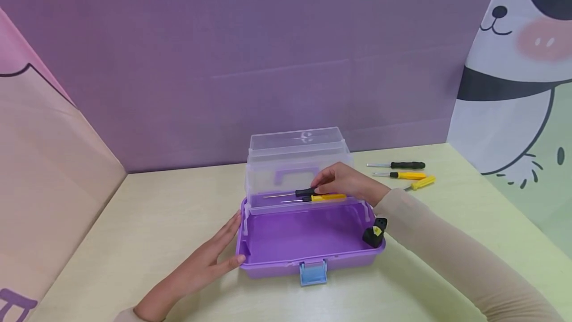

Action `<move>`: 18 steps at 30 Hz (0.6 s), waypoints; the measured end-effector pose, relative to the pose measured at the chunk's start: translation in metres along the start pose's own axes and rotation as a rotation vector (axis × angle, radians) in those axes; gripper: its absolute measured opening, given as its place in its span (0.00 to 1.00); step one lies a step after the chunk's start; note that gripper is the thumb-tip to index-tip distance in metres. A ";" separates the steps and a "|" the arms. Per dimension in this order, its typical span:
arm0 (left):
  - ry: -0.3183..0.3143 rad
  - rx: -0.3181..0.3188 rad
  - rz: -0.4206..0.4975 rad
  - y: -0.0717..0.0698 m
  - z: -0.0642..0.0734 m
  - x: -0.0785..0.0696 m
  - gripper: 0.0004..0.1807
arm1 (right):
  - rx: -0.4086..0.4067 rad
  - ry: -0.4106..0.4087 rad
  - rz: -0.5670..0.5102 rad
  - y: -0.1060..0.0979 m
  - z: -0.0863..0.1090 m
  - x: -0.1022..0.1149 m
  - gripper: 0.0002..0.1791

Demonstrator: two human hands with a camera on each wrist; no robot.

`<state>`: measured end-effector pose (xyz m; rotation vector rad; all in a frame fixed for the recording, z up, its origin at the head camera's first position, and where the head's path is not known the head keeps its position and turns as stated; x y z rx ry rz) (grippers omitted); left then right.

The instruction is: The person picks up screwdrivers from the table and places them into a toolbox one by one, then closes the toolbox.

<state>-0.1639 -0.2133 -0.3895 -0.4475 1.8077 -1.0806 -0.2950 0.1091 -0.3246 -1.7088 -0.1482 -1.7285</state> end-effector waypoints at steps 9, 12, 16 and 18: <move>0.005 0.002 0.001 -0.001 0.000 -0.002 0.41 | -0.011 0.006 0.023 -0.005 0.003 0.000 0.11; 0.001 0.002 -0.010 -0.001 0.001 -0.002 0.41 | -0.016 -0.011 0.000 -0.008 0.003 -0.001 0.12; -0.002 0.005 -0.011 -0.001 0.001 -0.002 0.41 | -0.024 -0.025 -0.006 -0.011 0.005 -0.001 0.12; -0.001 0.005 -0.007 -0.002 0.001 -0.002 0.41 | -0.025 -0.029 0.003 -0.013 0.006 0.000 0.13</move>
Point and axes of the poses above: each hand's wrist, its own z-axis away from the middle knuckle, its own y-axis out of the palm, x = y × z, the point moved 1 cm from there along -z, towards the middle knuckle, and after that the axes turned 8 degrees about -z, right-handed, at the moved point
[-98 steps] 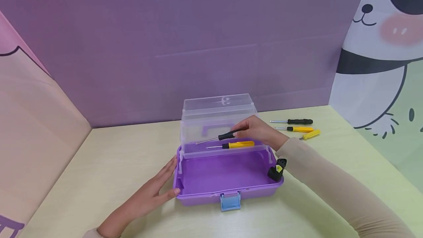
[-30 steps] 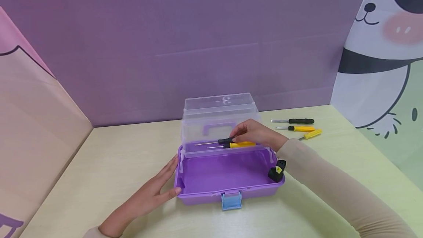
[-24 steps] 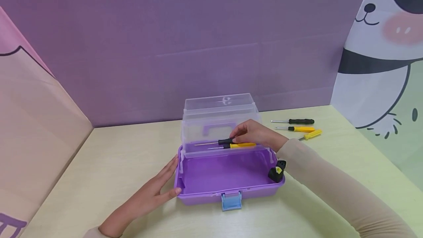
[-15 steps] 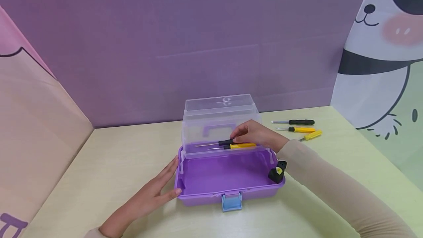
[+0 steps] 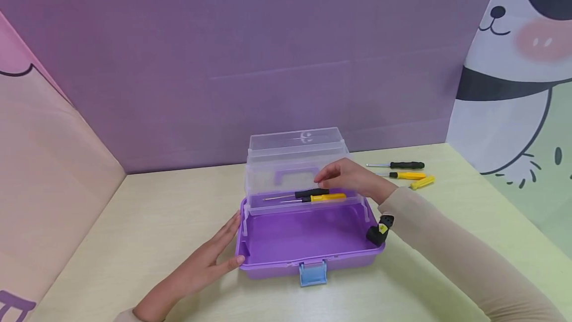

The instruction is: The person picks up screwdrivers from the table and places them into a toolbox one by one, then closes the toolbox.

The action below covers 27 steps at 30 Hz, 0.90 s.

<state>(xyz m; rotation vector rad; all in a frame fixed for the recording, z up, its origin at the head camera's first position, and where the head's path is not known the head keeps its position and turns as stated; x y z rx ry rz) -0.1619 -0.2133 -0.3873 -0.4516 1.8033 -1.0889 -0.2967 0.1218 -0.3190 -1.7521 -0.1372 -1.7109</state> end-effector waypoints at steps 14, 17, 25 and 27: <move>-0.002 -0.001 -0.009 0.001 0.000 0.001 0.41 | 0.034 -0.021 -0.022 -0.010 0.011 0.000 0.15; -0.002 0.002 -0.003 0.001 -0.001 0.003 0.41 | 0.046 -0.035 -0.037 -0.013 0.013 -0.002 0.16; 0.014 0.000 0.007 0.001 -0.003 0.004 0.41 | 0.079 -0.050 -0.039 -0.019 0.019 -0.002 0.16; 0.014 0.004 0.011 0.001 -0.003 0.004 0.41 | 0.074 -0.055 -0.035 -0.021 0.021 -0.002 0.16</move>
Point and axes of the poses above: each hand's wrist, its own z-axis away from the middle knuckle, its own y-axis out of the palm, x = y × z, the point moved 1 cm from there along -z, towards the middle knuckle, and after that the axes turned 8 degrees about -z, right-handed, at the moved point
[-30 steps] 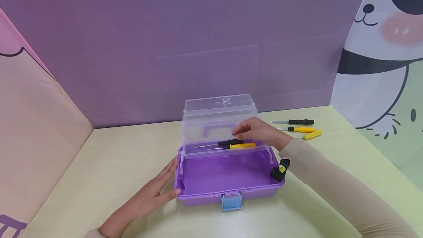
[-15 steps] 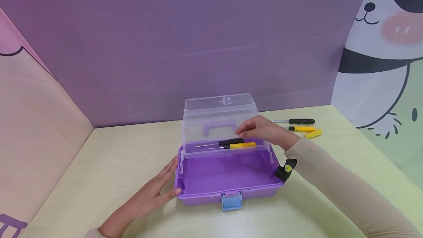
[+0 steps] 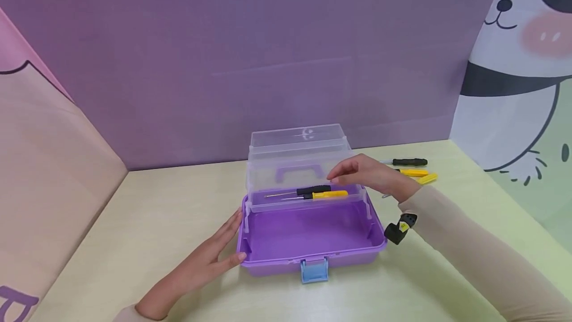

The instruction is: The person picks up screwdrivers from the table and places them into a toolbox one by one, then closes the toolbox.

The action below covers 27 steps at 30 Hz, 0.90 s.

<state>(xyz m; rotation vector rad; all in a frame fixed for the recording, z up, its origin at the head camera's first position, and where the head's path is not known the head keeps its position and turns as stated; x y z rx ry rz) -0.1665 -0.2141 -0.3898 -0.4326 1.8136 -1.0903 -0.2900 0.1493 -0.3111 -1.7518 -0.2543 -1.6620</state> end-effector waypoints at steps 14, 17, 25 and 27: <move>-0.012 0.009 0.009 0.000 0.001 0.000 0.41 | -0.042 0.033 0.033 -0.014 0.019 -0.007 0.16; -0.011 0.010 0.008 0.001 0.002 0.000 0.41 | -0.048 0.035 0.028 -0.017 0.024 -0.008 0.16; -0.006 0.004 0.001 0.001 0.001 0.000 0.41 | -0.072 0.043 -0.002 -0.023 0.036 -0.018 0.16; -0.007 0.005 0.003 0.001 0.001 0.000 0.42 | -0.077 0.045 0.000 -0.024 0.038 -0.021 0.16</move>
Point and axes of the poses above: each hand's wrist, its own z-axis away from the middle knuckle, its own y-axis out of the palm, x = y × z, the point moved 1 cm from there along -z, towards the middle knuckle, and after that the axes turned 8 degrees about -z, right-handed, at the moved point
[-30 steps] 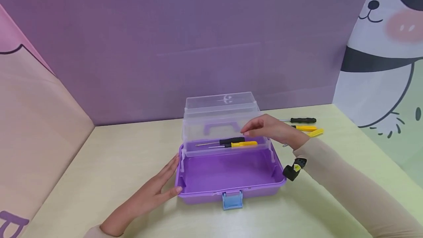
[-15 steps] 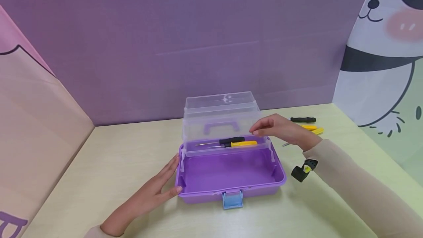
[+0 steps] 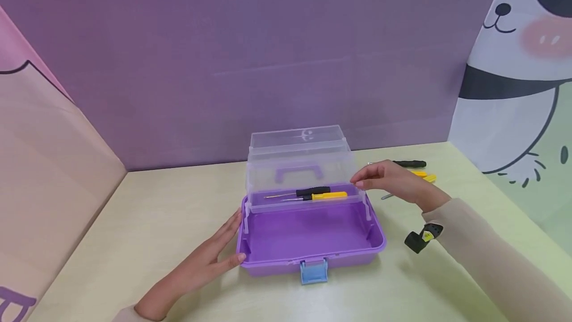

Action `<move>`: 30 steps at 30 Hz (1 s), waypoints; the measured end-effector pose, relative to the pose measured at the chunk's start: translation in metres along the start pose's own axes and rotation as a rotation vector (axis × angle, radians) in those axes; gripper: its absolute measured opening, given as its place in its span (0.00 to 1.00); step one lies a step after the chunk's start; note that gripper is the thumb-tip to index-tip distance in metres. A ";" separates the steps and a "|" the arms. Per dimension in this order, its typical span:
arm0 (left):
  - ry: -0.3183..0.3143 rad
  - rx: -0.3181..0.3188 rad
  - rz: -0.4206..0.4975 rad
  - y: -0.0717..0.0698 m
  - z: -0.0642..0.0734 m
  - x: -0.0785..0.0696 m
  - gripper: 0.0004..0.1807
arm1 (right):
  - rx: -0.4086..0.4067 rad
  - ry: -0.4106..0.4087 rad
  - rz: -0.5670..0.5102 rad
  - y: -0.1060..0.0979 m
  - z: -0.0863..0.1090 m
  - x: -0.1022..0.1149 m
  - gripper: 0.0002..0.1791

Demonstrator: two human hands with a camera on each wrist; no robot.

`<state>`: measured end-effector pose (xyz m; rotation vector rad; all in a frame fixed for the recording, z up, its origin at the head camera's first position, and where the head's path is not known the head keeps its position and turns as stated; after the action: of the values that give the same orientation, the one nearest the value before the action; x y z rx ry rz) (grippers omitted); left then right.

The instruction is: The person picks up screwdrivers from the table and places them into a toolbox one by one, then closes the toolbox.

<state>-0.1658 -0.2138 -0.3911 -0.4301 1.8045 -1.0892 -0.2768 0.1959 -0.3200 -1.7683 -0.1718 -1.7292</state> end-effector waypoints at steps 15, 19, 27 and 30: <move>-0.008 -0.003 -0.006 0.000 0.000 -0.001 0.41 | -0.036 -0.015 -0.002 -0.007 0.011 -0.006 0.15; -0.009 -0.004 -0.003 0.000 0.001 0.000 0.41 | -0.050 -0.027 0.026 -0.009 0.015 -0.008 0.16; -0.015 -0.005 -0.004 0.000 0.002 0.000 0.41 | -0.055 -0.048 0.026 -0.011 0.023 -0.011 0.16; -0.015 -0.002 -0.001 -0.001 0.002 -0.001 0.41 | -0.067 -0.065 0.016 -0.012 0.026 -0.013 0.15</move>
<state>-0.1633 -0.2145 -0.3905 -0.4391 1.7923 -1.0820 -0.2626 0.2232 -0.3254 -1.8705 -0.1285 -1.6857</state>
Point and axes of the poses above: each hand's wrist, its own z-axis away from the middle knuckle, its own y-axis out of the palm, x = y × z, the point moved 1 cm from there along -z, towards the middle knuckle, and after that the axes turned 8 degrees about -z, right-handed, at the moved point
